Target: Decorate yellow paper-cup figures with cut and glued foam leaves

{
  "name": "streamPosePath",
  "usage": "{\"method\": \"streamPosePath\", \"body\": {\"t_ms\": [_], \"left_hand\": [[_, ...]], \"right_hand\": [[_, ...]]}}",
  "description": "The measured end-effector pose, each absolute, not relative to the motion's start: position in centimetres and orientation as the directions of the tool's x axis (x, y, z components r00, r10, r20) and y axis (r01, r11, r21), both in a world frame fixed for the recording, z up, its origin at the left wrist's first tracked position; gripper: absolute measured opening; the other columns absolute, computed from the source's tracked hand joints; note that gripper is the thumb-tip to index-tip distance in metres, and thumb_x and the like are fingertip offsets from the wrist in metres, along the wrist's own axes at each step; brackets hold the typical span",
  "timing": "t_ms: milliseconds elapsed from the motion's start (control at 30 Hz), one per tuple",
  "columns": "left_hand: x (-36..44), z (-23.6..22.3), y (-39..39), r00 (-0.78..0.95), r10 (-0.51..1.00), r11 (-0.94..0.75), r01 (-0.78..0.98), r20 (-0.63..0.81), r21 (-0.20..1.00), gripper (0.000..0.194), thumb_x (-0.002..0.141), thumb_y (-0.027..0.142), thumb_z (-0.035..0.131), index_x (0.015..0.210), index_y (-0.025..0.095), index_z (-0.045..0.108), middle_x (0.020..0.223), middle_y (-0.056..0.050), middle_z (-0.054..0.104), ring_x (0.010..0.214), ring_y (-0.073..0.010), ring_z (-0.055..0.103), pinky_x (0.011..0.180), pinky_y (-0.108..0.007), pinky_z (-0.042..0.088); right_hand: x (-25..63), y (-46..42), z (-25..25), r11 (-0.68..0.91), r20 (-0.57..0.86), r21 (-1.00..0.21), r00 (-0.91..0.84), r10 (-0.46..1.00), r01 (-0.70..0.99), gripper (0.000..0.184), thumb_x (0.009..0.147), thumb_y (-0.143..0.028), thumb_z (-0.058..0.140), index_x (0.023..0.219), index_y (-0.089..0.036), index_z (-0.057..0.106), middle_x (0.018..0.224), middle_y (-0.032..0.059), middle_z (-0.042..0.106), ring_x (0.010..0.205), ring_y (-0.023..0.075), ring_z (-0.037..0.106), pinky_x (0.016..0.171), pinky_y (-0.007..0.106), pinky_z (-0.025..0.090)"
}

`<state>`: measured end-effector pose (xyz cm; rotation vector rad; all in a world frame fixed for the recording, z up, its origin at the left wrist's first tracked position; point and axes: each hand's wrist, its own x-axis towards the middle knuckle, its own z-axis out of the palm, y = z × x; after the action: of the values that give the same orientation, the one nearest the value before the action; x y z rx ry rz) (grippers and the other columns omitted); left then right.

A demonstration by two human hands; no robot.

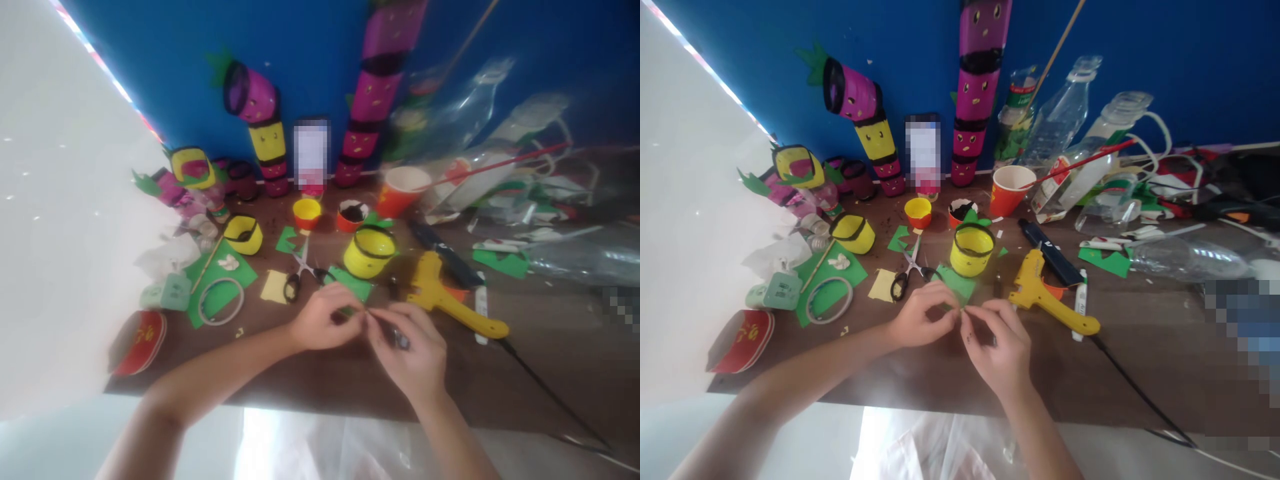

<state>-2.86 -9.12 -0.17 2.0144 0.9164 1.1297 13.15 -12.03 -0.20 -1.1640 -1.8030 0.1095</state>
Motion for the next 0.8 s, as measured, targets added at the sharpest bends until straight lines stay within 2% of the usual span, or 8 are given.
{"method": "streamPosePath", "body": {"t_ms": [333, 800], "left_hand": [[-2.74, -0.15, -9.23, 0.373, 0.823, -0.543, 0.297, 0.428, 0.786, 0.009, 0.078, 0.022, 0.056, 0.076, 0.015, 0.062, 0.074, -0.005, 0.065, 0.072, -0.0152, 0.056, 0.071, -0.028, 0.045], [-2.79, -0.19, -9.26, 0.393, 0.818, -0.546, 0.296, 0.421, 0.784, 0.008, 0.077, 0.019, 0.053, 0.075, 0.016, 0.06, 0.076, -0.005, 0.064, 0.073, -0.0154, 0.056, 0.073, -0.029, 0.045]], "right_hand": [[13.12, -11.87, -0.2, 0.583, 0.681, -0.5, -0.125, 0.722, 0.641, 0.019, 0.072, -0.007, 0.064, 0.087, -0.018, 0.064, 0.078, 0.0018, 0.056, 0.067, 0.0113, 0.057, 0.061, 0.023, 0.048], [13.05, -12.09, 0.09, 0.549, 0.637, -0.534, -0.12, 0.761, 0.643, 0.017, 0.076, -0.011, 0.06, 0.087, -0.023, 0.065, 0.075, 0.0022, 0.058, 0.064, 0.0139, 0.058, 0.059, 0.027, 0.049]]}}
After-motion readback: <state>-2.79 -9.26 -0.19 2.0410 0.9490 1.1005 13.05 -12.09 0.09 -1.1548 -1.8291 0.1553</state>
